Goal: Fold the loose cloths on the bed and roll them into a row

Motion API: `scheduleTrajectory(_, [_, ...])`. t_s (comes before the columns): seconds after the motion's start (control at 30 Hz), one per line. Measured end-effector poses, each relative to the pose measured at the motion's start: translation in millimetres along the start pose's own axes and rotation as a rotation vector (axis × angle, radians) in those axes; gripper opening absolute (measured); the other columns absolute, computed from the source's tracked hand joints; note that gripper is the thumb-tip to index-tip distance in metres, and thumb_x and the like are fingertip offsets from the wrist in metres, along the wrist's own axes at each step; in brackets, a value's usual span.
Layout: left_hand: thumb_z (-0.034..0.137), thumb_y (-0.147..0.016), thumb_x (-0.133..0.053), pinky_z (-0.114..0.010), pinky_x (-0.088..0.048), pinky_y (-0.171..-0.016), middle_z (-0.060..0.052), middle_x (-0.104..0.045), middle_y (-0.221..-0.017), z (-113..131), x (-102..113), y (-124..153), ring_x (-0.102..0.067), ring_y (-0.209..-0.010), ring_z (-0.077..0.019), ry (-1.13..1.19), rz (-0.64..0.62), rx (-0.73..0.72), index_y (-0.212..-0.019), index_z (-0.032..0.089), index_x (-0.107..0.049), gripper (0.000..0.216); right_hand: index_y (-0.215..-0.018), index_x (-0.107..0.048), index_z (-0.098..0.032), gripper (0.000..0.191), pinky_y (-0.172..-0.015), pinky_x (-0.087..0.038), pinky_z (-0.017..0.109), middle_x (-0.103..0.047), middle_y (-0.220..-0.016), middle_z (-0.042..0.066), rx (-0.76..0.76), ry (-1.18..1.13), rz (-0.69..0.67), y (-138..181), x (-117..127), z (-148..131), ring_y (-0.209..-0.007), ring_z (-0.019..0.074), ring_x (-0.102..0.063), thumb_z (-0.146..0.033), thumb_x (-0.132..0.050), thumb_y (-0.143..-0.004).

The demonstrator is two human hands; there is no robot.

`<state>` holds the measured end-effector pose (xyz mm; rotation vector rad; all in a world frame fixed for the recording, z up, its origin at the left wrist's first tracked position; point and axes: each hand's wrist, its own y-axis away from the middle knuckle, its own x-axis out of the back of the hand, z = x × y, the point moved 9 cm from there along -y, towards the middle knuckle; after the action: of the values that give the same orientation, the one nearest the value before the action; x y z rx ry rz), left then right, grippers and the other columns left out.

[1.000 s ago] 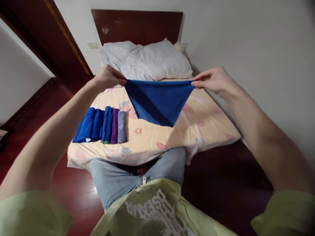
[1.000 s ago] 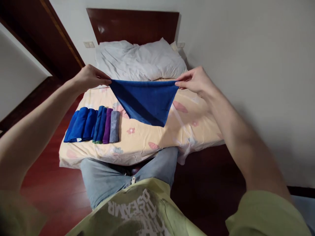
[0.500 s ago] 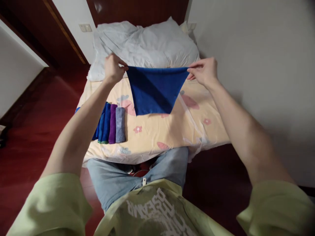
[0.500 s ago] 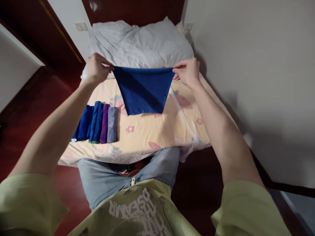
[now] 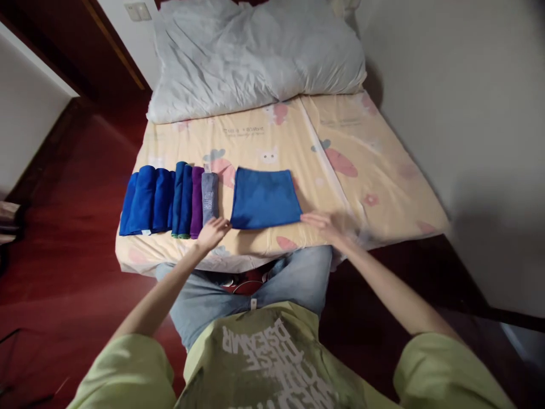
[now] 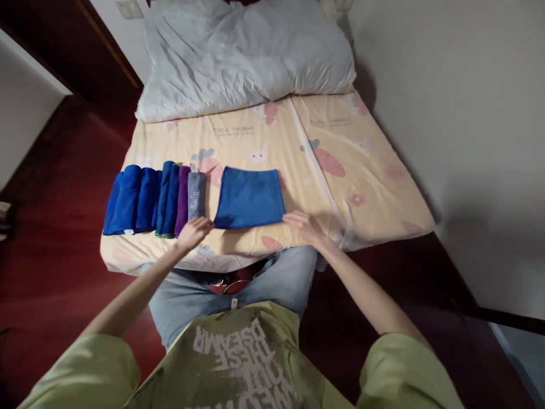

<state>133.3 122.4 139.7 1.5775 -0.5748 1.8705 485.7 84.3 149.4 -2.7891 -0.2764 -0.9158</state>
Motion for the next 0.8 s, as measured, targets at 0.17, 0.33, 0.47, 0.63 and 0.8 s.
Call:
scheduleTrajectory(0.17, [0.009, -0.093, -0.049, -0.042, -0.050, -0.087, -0.015, -0.068, -0.115, 19.9, -91.2, 38.3, -0.064, -0.106, -0.0291, -0.019, -0.127, 0.057, -0.110, 0.021, -0.075, 0.034, -0.099, -0.081, -0.034, 0.039, -0.101, -0.061, 0.052, -0.079, -0.109, 0.004, -0.073, 0.168, -0.088, 63.1, -80.5, 36.0, -0.108, 0.0299, -0.073, -0.010, -0.054, -0.084])
scheduleTrajectory(0.33, [0.007, -0.093, -0.044, -0.043, -0.051, -0.091, -0.014, -0.069, -0.117, 21.9, -107.3, 52.6, -0.064, -0.110, -0.0298, -0.023, -0.143, 0.100, -0.117, 0.020, -0.073, 0.039, -0.105, -0.080, -0.036, 0.046, -0.102, -0.061, 0.050, -0.078, -0.111, 0.004, -0.052, 0.230, -0.013, 84.0, -86.8, 37.5, -0.107, 0.0295, -0.073, -0.009, -0.047, -0.089])
scheduleTrajectory(0.47, [0.010, -0.095, -0.044, -0.044, -0.052, -0.090, -0.013, -0.069, -0.115, 28.0, -111.8, 66.4, -0.065, -0.109, -0.0304, 0.029, -0.128, 0.073, -0.117, 0.022, -0.072, 0.038, -0.106, -0.080, -0.033, 0.045, -0.099, -0.062, 0.048, -0.078, -0.110, 0.006, -0.005, 0.265, -0.042, 98.0, -90.5, 32.4, -0.105, 0.0290, -0.073, -0.009, -0.044, -0.093])
scheduleTrajectory(0.63, [0.023, -0.101, -0.047, -0.042, -0.053, -0.087, -0.014, -0.071, -0.107, 32.2, -112.1, 75.0, -0.066, -0.102, -0.0293, 0.090, -0.096, 0.084, -0.098, 0.020, -0.075, 0.028, -0.104, -0.080, -0.024, 0.036, -0.097, -0.061, 0.045, -0.078, -0.109, 0.008, -0.031, 0.248, -0.084, 104.6, -92.2, 36.3, -0.105, 0.0268, -0.074, -0.013, -0.047, -0.095])
scheduleTrajectory(0.8, [0.035, -0.104, -0.045, -0.030, -0.055, -0.080, -0.010, -0.072, -0.096, -10.6, -79.5, 28.6, -0.069, -0.084, -0.0200, 0.401, 0.134, 0.298, -0.098, 0.018, -0.074, 0.035, -0.106, -0.077, -0.020, 0.027, -0.082, -0.063, 0.037, -0.078, -0.106, 0.010, -0.280, 0.018, 0.066, 63.5, -64.0, 74.4, -0.089, 0.0248, -0.076, -0.034, -0.058, -0.094])
